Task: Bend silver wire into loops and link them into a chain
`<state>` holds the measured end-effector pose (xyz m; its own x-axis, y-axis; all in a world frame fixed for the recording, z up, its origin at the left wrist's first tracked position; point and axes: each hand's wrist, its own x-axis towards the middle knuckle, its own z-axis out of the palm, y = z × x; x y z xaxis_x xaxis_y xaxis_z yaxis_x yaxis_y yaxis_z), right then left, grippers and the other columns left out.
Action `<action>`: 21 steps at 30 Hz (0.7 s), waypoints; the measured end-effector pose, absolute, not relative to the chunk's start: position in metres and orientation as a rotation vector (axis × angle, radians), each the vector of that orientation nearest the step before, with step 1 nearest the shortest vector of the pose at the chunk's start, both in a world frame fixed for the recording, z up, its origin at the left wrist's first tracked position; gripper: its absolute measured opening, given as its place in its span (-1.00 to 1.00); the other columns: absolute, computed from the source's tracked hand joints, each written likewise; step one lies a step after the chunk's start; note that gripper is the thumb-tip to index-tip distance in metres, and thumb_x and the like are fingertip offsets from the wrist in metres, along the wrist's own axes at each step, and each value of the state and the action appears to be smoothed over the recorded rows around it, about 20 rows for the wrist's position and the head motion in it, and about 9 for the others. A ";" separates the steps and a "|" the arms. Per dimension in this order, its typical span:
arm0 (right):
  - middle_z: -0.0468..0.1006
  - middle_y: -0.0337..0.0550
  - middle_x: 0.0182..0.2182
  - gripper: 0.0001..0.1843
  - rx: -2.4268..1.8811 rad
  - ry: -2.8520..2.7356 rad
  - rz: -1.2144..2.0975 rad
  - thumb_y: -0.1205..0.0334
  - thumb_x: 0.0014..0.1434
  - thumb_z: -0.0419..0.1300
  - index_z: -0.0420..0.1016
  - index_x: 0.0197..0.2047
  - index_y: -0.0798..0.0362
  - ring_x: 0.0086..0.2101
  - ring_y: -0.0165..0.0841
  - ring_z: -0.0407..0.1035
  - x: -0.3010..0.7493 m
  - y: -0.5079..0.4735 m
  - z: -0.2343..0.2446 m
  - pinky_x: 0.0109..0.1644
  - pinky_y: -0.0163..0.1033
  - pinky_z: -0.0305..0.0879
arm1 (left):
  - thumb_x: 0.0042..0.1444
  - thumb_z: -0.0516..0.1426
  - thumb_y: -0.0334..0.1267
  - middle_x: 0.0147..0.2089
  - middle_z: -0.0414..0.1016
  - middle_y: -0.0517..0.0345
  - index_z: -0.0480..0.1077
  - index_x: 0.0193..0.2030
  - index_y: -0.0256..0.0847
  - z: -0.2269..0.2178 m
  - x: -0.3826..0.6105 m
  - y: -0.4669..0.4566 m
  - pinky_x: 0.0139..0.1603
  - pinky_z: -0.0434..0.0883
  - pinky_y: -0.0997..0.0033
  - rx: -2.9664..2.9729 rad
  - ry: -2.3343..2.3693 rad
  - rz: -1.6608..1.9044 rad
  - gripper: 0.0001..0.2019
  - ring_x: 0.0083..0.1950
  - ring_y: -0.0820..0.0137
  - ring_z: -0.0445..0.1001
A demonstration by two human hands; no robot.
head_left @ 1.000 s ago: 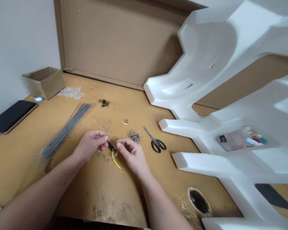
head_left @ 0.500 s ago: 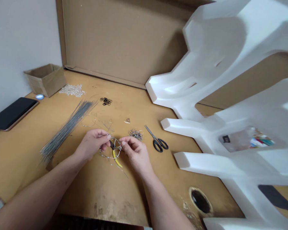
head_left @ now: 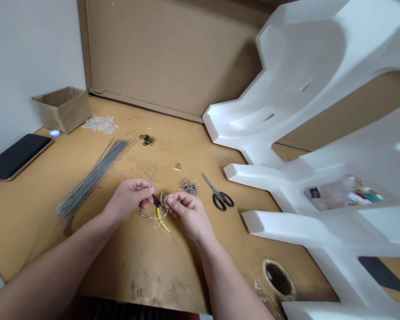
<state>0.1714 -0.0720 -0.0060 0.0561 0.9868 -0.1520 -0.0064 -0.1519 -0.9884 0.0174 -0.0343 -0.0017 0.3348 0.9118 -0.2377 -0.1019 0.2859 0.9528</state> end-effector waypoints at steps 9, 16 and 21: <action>0.40 -0.25 -0.63 -0.74 -1.338 -1.005 1.387 0.06 -0.16 0.28 0.47 -0.54 0.11 -0.60 -0.50 0.17 0.171 -0.072 -0.001 -0.54 -0.37 0.01 | -0.21 0.17 -0.20 -0.66 0.38 0.26 0.32 -0.56 -0.27 0.000 0.016 -0.033 -0.63 0.17 0.55 1.021 0.993 0.871 -0.83 -0.70 0.59 0.22; 0.41 -0.25 -0.62 -0.71 -1.305 -1.032 1.485 0.03 -0.14 0.27 0.44 -0.57 0.11 -0.60 -0.53 0.17 0.173 -0.071 -0.002 -0.55 -0.40 -0.02 | -0.19 0.16 -0.20 -0.65 0.39 0.25 0.32 -0.54 -0.27 -0.002 0.015 -0.032 -0.63 0.18 0.55 1.028 0.980 0.884 -0.83 -0.69 0.59 0.23; 0.40 -0.26 -0.65 -0.73 -1.283 -1.022 1.509 0.08 -0.16 0.28 0.40 -0.61 0.11 -0.61 -0.52 0.16 0.173 -0.072 0.000 -0.56 -0.38 -0.02 | -0.18 0.16 -0.19 -0.65 0.39 0.26 0.32 -0.56 -0.27 -0.002 0.015 -0.034 -0.63 0.17 0.56 1.036 0.971 0.880 -0.82 -0.69 0.60 0.22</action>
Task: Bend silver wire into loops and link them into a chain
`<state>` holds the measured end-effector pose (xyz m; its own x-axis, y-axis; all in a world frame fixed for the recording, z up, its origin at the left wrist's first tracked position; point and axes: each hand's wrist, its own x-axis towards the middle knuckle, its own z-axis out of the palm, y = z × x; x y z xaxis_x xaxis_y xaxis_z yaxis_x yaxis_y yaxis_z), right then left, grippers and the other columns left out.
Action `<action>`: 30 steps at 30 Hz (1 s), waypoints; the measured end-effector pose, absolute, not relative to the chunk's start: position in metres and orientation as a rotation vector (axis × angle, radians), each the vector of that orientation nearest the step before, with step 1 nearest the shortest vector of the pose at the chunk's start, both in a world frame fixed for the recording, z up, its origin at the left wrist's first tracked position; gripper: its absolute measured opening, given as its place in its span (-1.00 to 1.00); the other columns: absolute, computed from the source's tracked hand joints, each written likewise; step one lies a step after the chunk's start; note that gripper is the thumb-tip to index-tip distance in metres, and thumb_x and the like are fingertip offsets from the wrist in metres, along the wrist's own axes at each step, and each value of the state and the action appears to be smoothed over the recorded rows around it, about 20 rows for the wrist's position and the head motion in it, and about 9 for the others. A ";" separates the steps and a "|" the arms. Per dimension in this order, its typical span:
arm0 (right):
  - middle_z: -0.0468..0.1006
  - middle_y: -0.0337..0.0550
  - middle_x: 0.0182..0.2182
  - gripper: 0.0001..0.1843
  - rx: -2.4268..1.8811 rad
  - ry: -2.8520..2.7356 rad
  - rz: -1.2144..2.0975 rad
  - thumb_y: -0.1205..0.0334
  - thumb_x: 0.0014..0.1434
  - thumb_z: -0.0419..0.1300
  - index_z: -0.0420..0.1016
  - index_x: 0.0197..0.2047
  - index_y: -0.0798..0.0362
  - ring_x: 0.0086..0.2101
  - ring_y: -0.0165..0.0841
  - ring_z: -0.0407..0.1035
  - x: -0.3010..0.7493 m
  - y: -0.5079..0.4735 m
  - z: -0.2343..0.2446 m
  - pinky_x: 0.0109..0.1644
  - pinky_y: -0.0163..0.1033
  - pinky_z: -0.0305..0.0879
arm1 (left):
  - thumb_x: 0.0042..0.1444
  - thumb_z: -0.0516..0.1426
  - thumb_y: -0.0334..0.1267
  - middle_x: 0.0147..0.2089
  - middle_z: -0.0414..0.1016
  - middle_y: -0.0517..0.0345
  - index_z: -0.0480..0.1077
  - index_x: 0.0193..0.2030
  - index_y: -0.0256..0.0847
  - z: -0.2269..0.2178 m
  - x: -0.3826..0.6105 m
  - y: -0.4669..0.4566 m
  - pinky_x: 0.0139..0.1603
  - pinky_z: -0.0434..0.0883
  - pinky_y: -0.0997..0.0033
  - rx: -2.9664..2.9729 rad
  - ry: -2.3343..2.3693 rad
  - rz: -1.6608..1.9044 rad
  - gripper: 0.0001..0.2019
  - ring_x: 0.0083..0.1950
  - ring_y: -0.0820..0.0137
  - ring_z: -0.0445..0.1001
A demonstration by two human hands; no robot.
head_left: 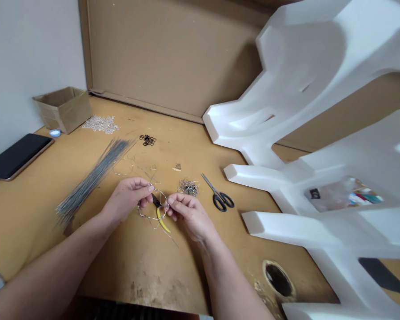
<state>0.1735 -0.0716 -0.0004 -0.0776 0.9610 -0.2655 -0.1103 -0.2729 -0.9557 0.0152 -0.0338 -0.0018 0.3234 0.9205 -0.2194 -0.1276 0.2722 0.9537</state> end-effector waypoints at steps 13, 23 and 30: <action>0.31 -0.32 -0.57 -0.78 -1.379 -1.249 1.244 0.26 -0.23 0.28 0.32 -0.47 0.06 -0.53 -0.48 0.18 0.166 -0.075 -0.001 -0.45 -0.34 0.10 | -0.20 0.16 -0.18 -0.65 0.38 0.24 0.30 -0.59 -0.26 0.001 0.016 -0.035 -0.62 0.17 0.54 1.034 0.973 0.859 -0.82 -0.69 0.58 0.23; 0.25 -0.33 -0.62 -0.95 -1.497 -1.539 0.831 0.25 -0.01 0.06 0.25 -0.47 0.03 -0.59 -0.47 0.12 0.159 -0.079 -0.004 -0.51 -0.33 0.09 | -0.10 0.12 -0.11 -0.61 0.41 0.18 0.32 -0.60 -0.27 -0.003 0.017 -0.035 -0.59 0.18 0.54 1.036 0.917 0.773 -0.74 -0.65 0.57 0.26; 0.33 -0.29 -0.51 -0.83 -1.521 -1.689 0.669 0.29 -0.11 0.16 0.25 -0.38 0.00 -0.53 -0.44 0.20 0.160 -0.080 -0.010 -0.44 -0.32 0.16 | -0.11 0.13 -0.09 -0.62 0.41 0.18 0.32 -0.59 -0.27 -0.004 0.017 -0.035 -0.57 0.20 0.52 1.017 0.907 0.768 -0.73 -0.65 0.55 0.28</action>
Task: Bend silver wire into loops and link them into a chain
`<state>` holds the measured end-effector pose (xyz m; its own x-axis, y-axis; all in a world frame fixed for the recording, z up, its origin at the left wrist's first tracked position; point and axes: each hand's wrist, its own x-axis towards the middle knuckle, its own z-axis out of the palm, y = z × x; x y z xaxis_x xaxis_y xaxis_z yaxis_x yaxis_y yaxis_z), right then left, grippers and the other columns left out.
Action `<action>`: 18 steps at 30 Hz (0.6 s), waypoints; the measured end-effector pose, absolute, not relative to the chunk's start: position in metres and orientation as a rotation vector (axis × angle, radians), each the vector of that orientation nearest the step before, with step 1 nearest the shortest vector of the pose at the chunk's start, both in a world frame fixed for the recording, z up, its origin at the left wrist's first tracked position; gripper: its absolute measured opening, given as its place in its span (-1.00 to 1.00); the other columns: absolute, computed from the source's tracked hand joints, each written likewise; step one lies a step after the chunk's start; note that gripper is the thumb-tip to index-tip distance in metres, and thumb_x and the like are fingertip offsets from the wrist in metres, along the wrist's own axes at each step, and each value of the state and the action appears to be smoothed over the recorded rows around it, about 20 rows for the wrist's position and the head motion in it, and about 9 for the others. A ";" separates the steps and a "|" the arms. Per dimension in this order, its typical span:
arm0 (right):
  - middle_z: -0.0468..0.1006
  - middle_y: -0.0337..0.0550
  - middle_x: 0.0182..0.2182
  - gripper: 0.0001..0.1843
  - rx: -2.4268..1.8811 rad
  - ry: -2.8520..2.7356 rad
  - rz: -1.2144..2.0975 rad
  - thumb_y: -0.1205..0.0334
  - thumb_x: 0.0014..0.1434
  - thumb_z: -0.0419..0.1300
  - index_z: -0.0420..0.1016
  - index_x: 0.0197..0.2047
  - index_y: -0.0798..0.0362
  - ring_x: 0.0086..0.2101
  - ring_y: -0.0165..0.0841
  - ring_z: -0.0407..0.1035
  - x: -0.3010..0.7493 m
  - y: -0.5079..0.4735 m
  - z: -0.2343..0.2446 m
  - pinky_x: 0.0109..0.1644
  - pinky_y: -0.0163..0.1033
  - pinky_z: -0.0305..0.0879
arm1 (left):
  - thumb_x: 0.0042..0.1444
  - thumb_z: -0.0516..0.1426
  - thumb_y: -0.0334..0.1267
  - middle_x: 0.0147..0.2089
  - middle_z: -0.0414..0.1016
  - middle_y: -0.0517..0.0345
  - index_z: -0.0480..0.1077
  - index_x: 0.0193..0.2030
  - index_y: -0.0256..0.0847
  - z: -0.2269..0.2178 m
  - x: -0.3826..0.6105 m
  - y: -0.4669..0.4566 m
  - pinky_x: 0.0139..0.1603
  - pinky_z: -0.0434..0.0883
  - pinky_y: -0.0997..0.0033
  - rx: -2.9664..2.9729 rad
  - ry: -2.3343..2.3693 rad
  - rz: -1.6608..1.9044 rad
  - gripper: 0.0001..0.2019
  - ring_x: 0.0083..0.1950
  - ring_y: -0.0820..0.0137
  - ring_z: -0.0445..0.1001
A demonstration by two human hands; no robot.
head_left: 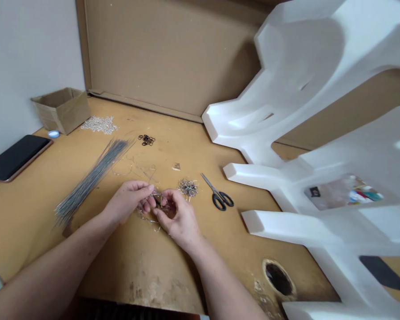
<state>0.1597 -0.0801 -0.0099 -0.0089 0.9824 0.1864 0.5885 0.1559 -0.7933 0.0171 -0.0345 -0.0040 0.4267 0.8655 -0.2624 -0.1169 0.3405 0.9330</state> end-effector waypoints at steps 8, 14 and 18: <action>0.35 -0.25 -0.58 -0.91 -1.489 -1.584 0.710 0.23 0.05 0.04 0.34 -0.39 0.03 -0.55 -0.41 0.21 0.162 -0.081 -0.008 -0.45 -0.30 0.15 | -0.08 0.11 -0.11 -0.61 0.42 0.19 0.33 -0.57 -0.28 -0.004 0.017 -0.034 -0.58 0.19 0.53 1.003 0.921 0.762 -0.75 -0.65 0.56 0.28; 0.41 -0.25 -0.57 -0.81 -1.386 -1.279 1.091 0.13 0.04 0.10 0.39 -0.41 0.07 -0.56 -0.45 0.20 0.166 -0.077 -0.003 -0.46 -0.33 0.11 | -0.09 0.12 -0.12 -0.62 0.40 0.21 0.33 -0.57 -0.28 -0.002 0.017 -0.034 -0.59 0.17 0.55 0.996 0.935 0.792 -0.76 -0.66 0.57 0.27; 0.38 -0.29 -0.62 -0.79 -1.347 -1.156 1.223 0.10 -0.02 0.17 0.41 -0.45 0.10 -0.63 -0.52 0.09 0.168 -0.075 -0.004 -0.53 -0.36 0.01 | -0.10 0.12 -0.12 -0.62 0.41 0.20 0.33 -0.56 -0.28 -0.002 0.016 -0.033 -0.59 0.17 0.55 0.988 0.917 0.792 -0.76 -0.66 0.58 0.27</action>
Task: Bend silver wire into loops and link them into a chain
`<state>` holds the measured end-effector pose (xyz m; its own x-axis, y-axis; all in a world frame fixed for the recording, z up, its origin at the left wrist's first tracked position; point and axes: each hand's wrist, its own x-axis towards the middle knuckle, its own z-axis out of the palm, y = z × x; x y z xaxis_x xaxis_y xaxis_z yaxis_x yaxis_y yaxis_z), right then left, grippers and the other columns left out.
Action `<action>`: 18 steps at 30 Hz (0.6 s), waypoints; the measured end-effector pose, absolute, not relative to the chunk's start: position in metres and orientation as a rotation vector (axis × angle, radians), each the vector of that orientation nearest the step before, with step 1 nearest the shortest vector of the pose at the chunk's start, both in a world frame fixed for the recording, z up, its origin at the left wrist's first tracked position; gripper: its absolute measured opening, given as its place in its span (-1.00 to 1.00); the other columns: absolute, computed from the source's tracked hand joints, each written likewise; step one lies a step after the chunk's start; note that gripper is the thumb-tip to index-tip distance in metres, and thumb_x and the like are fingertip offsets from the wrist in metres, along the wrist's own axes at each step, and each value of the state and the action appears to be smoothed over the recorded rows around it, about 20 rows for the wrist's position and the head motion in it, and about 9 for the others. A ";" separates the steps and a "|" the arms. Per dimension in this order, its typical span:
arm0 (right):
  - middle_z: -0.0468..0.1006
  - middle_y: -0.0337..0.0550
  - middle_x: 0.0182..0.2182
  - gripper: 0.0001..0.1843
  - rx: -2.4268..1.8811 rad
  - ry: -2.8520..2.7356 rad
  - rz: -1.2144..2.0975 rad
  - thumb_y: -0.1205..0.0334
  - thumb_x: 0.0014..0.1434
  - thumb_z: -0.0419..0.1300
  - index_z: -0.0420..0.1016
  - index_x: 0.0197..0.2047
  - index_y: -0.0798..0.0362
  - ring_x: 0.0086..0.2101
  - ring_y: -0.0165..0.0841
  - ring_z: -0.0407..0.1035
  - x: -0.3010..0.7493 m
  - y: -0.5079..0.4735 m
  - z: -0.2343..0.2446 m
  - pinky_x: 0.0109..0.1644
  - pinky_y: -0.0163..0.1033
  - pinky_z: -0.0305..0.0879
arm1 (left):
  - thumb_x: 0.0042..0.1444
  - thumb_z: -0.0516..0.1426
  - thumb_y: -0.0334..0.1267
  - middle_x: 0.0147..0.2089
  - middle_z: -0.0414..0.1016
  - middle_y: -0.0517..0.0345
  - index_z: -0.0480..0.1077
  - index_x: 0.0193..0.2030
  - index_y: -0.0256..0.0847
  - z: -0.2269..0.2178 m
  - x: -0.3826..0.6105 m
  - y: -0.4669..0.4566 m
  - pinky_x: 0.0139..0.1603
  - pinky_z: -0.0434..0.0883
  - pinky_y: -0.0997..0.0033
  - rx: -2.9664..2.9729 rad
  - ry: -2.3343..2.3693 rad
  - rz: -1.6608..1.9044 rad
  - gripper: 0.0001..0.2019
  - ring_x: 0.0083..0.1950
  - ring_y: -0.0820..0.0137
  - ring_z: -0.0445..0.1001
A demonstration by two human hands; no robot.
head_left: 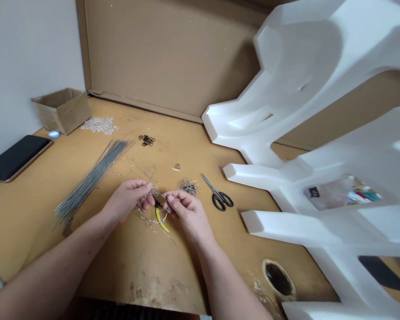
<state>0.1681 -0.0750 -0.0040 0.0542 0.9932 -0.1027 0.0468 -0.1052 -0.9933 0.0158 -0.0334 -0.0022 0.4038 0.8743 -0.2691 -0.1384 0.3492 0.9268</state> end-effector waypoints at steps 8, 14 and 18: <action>0.37 -0.31 -0.65 -0.80 -1.362 -1.094 1.191 0.12 -0.07 0.20 0.41 -0.47 0.11 -0.64 -0.54 0.09 0.169 -0.075 -0.003 -0.55 -0.37 -0.03 | -0.07 0.12 -0.08 -0.60 0.43 0.16 0.36 -0.48 -0.32 -0.005 0.015 -0.031 -0.57 0.20 0.53 0.941 0.874 0.773 -0.72 -0.65 0.55 0.29; 0.37 -0.32 -0.65 -0.82 -1.372 -1.097 1.143 0.15 -0.08 0.19 0.41 -0.47 0.10 -0.65 -0.54 0.09 0.170 -0.075 -0.003 -0.56 -0.36 -0.03 | -0.06 0.11 -0.10 -0.58 0.43 0.16 0.36 -0.49 -0.31 -0.005 0.014 -0.031 -0.55 0.21 0.53 0.974 0.853 0.776 -0.74 -0.63 0.56 0.30; 0.37 -0.33 -0.65 -0.83 -1.365 -1.098 1.129 0.15 -0.08 0.19 0.41 -0.46 0.09 -0.66 -0.54 0.09 0.169 -0.073 -0.003 -0.57 -0.36 -0.03 | -0.10 0.15 -0.15 -0.56 0.45 0.18 0.37 -0.49 -0.30 -0.004 0.014 -0.031 -0.52 0.22 0.54 1.015 0.860 0.761 -0.78 -0.61 0.56 0.32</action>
